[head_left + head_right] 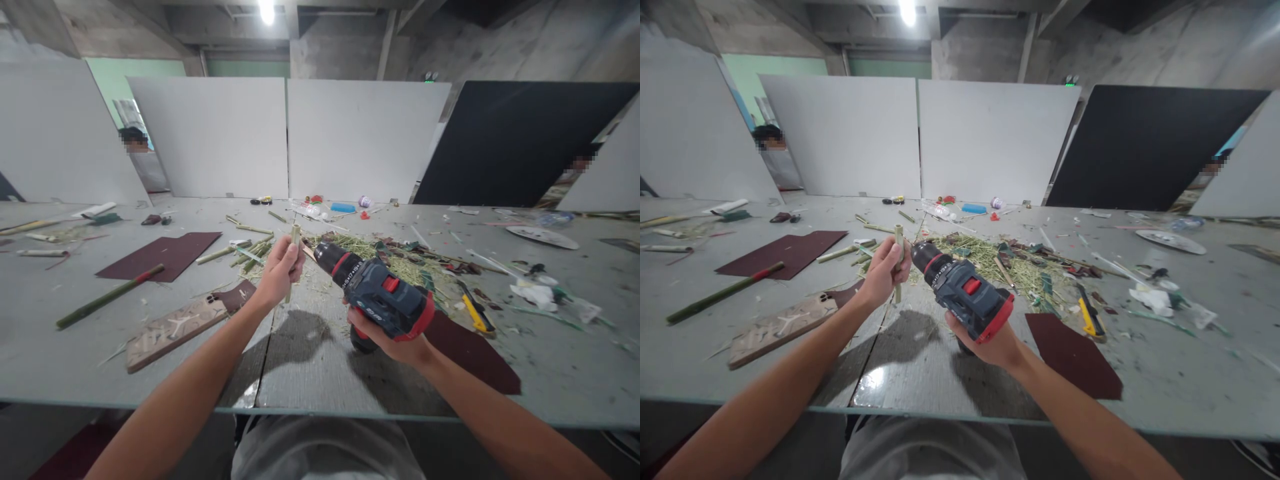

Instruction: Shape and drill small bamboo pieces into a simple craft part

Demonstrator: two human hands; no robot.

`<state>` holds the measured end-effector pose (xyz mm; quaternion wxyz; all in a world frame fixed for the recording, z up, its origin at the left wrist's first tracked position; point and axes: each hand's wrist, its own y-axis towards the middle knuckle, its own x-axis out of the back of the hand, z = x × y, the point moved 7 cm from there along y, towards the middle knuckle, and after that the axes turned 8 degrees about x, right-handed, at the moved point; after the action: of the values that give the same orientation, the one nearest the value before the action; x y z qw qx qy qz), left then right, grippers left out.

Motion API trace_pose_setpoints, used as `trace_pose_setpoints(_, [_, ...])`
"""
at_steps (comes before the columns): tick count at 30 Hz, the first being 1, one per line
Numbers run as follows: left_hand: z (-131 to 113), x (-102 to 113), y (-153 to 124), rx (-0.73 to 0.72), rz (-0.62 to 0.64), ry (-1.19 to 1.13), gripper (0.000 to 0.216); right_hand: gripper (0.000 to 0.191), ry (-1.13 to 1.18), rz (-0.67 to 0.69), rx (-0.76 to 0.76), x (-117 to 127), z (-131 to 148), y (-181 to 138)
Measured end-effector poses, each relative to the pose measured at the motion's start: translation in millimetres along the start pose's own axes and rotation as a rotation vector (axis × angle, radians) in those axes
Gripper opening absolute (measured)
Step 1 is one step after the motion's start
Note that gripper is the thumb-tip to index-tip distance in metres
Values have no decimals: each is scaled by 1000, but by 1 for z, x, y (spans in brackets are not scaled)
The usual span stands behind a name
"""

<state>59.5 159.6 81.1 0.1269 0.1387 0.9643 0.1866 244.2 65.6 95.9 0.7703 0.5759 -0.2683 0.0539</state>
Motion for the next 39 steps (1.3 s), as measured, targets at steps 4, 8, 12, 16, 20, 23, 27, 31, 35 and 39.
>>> trace_pose_setpoints(4, [1,0,0,7,7,7,33,11,12,12,-5,-1,-2,-1])
trace_pose_setpoints(8, [1,0,0,11,1,19,34,12,8,12,-4,-3,-4,-4])
trace_pose_setpoints(12, [0,0,0,10,-29,39,35,14,18,15,-28,-4,-5,-5])
trace_pose_setpoints(16, [-3,2,-1,5,-78,89,37,14,53,45,-74,-7,-8,-6])
trace_pose_setpoints(20, [-5,4,-2,1,-121,137,37,11,34,22,-60,-5,-9,-7])
trace_pose_setpoints(23, [-5,4,-2,7,-138,148,38,11,50,16,-60,-5,-9,-7])
trace_pose_setpoints(27, [-4,3,-2,16,-147,140,37,14,76,32,-80,-6,-8,-5])
trace_pose_setpoints(31, [-4,4,-3,8,-152,146,36,14,44,44,-63,-7,-6,-4])
trace_pose_setpoints(35, [-5,5,-2,0,-156,155,35,14,54,48,-88,-5,-9,-3])
trace_pose_setpoints(39, [-1,1,-1,32,-153,115,36,11,53,102,-53,-8,0,-3])
